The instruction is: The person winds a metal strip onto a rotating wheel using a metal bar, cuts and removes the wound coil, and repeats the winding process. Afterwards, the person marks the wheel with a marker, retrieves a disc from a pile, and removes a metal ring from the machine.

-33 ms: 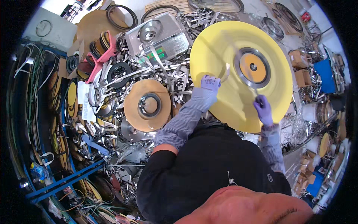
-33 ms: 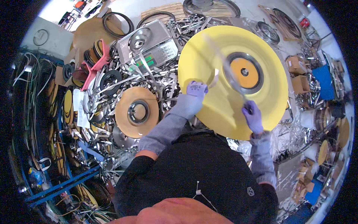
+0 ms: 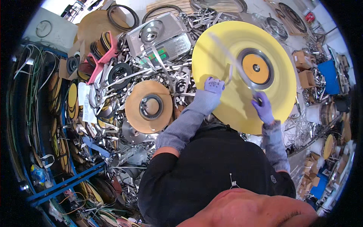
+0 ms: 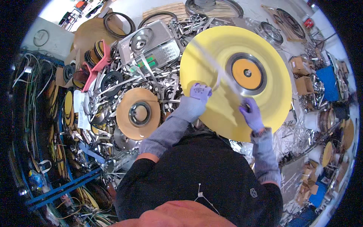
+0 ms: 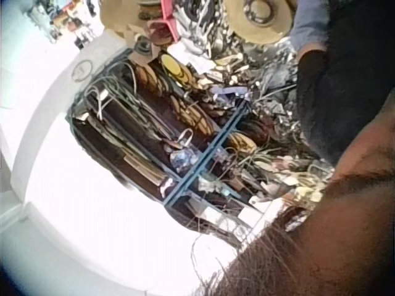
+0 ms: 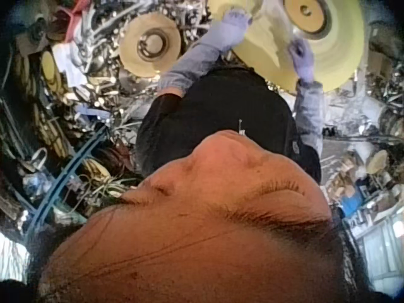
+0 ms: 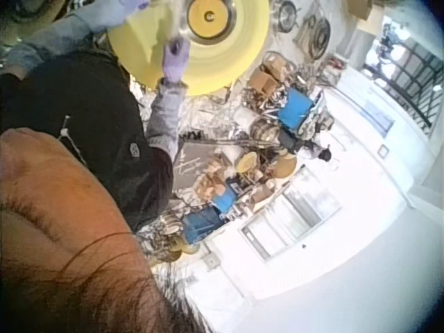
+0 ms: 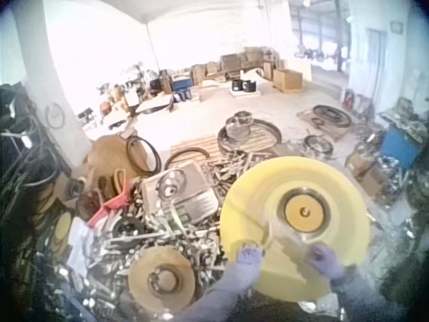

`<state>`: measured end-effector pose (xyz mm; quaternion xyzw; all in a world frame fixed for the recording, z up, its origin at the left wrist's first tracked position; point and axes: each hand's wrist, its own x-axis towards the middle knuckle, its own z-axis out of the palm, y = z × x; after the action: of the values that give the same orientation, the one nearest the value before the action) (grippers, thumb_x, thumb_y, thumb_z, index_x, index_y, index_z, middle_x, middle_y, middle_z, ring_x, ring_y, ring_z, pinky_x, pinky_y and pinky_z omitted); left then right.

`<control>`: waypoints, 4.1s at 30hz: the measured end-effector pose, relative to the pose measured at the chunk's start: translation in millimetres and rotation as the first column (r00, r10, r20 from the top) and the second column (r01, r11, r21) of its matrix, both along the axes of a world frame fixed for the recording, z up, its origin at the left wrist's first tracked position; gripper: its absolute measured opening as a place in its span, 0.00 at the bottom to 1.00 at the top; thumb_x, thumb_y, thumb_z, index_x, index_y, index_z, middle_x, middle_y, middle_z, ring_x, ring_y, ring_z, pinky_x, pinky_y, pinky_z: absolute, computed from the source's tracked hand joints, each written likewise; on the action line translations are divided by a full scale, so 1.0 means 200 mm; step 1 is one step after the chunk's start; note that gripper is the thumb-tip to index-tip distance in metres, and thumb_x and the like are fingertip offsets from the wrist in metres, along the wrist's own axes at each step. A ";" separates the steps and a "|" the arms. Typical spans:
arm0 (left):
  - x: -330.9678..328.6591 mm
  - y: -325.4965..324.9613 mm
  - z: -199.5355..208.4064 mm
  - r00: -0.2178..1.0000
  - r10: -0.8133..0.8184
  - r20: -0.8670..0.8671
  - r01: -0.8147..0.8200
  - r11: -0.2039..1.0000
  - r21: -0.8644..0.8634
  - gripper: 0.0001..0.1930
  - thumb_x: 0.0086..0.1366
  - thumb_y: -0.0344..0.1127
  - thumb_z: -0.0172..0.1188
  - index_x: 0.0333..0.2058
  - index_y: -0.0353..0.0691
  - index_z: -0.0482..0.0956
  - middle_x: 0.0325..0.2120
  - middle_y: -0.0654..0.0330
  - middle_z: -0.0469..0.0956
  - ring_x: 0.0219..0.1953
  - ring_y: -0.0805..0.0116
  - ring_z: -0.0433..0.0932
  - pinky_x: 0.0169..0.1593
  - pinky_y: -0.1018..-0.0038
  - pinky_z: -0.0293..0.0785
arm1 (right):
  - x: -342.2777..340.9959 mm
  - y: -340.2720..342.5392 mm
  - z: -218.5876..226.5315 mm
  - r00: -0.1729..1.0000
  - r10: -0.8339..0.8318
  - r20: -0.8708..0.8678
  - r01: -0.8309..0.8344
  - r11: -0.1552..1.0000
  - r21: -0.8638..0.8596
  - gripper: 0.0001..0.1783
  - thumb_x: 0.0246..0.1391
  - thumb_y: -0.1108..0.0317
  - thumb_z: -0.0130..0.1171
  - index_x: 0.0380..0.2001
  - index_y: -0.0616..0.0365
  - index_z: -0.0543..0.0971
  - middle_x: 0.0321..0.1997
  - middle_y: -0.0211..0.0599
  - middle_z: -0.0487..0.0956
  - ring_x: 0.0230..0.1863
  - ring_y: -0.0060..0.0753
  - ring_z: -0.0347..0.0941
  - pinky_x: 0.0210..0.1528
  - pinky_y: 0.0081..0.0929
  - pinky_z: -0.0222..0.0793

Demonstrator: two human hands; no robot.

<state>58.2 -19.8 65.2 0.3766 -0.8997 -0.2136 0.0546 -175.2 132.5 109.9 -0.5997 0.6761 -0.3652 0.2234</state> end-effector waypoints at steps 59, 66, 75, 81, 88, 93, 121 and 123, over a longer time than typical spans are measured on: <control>-0.59 -0.50 -0.31 0.979 0.174 -0.102 -0.177 0.984 -0.022 0.31 0.62 0.53 0.50 0.54 0.32 0.68 0.60 0.46 0.61 0.63 0.47 0.55 0.66 0.57 0.46 | -1.75 -0.52 -0.39 0.592 -0.511 -0.623 0.654 0.757 0.001 0.17 0.49 0.57 0.58 0.41 0.51 0.73 0.36 0.49 0.78 0.40 0.54 0.74 0.43 0.46 0.68; -0.49 0.02 -0.37 0.993 0.080 -0.084 -0.091 0.986 -0.140 0.36 0.63 0.58 0.47 0.58 0.31 0.63 0.64 0.47 0.53 0.67 0.45 0.44 0.67 0.49 0.33 | -1.58 0.15 -0.66 0.514 -0.600 -0.613 0.719 0.691 -0.074 0.15 0.48 0.61 0.60 0.37 0.57 0.74 0.33 0.47 0.78 0.38 0.52 0.74 0.42 0.43 0.69; -0.70 -0.25 -0.41 0.970 0.212 -0.121 -0.227 0.965 -0.134 0.41 0.62 0.61 0.45 0.61 0.30 0.57 0.65 0.49 0.50 0.69 0.53 0.41 0.69 0.57 0.28 | -1.00 0.61 -0.42 0.751 -0.527 0.397 0.573 0.819 0.004 0.21 0.48 0.79 0.53 0.49 0.62 0.72 0.49 0.35 0.74 0.47 0.23 0.69 0.50 0.19 0.65; -0.55 -0.42 -0.48 0.999 -0.032 0.024 0.035 0.989 -0.142 0.32 0.60 0.49 0.51 0.60 0.40 0.62 0.65 0.56 0.53 0.69 0.57 0.44 0.70 0.59 0.31 | -1.03 0.34 0.03 0.850 -0.446 0.279 0.423 0.895 0.140 0.15 0.57 0.76 0.51 0.49 0.64 0.74 0.45 0.36 0.78 0.47 0.27 0.73 0.52 0.24 0.67; -0.08 -0.29 -0.24 0.987 -0.070 0.148 0.095 0.981 -0.169 0.26 0.54 0.40 0.57 0.54 0.47 0.71 0.50 0.57 0.70 0.56 0.58 0.65 0.63 0.60 0.52 | -0.89 -0.01 0.13 0.980 -0.052 0.192 -0.006 0.958 0.288 0.12 0.54 0.71 0.55 0.43 0.62 0.77 0.42 0.39 0.80 0.45 0.32 0.76 0.49 0.28 0.71; 0.29 -0.11 -0.17 0.951 0.061 0.303 -0.082 0.995 0.058 0.25 0.54 0.44 0.57 0.53 0.53 0.73 0.41 0.57 0.76 0.48 0.57 0.72 0.57 0.63 0.62 | -0.64 -0.20 0.16 0.966 0.233 0.110 -0.258 0.889 0.378 0.12 0.55 0.69 0.57 0.42 0.60 0.79 0.40 0.36 0.81 0.43 0.29 0.77 0.48 0.27 0.72; 0.27 0.13 -0.16 0.964 0.226 -0.138 -0.252 0.945 -0.207 0.18 0.53 0.41 0.60 0.42 0.40 0.74 0.44 0.55 0.73 0.50 0.53 0.69 0.59 0.52 0.57 | -0.28 -0.21 -0.19 0.914 -0.393 -0.102 0.393 0.919 -0.024 0.28 0.56 0.64 0.56 0.59 0.54 0.65 0.38 0.46 0.76 0.37 0.43 0.75 0.43 0.36 0.71; 0.32 0.18 -0.16 0.956 0.223 -0.189 -0.262 0.940 -0.217 0.19 0.54 0.41 0.60 0.44 0.40 0.74 0.44 0.54 0.73 0.50 0.52 0.69 0.60 0.53 0.56 | -0.22 0.02 -0.27 0.928 -0.282 -0.244 0.330 0.925 0.189 0.28 0.55 0.65 0.55 0.60 0.43 0.66 0.37 0.47 0.75 0.36 0.50 0.74 0.40 0.41 0.70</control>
<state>121.7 17.1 33.1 0.4567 -0.8582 -0.1247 0.1985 -220.0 135.5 56.1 -0.4923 0.8189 -0.2500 0.1567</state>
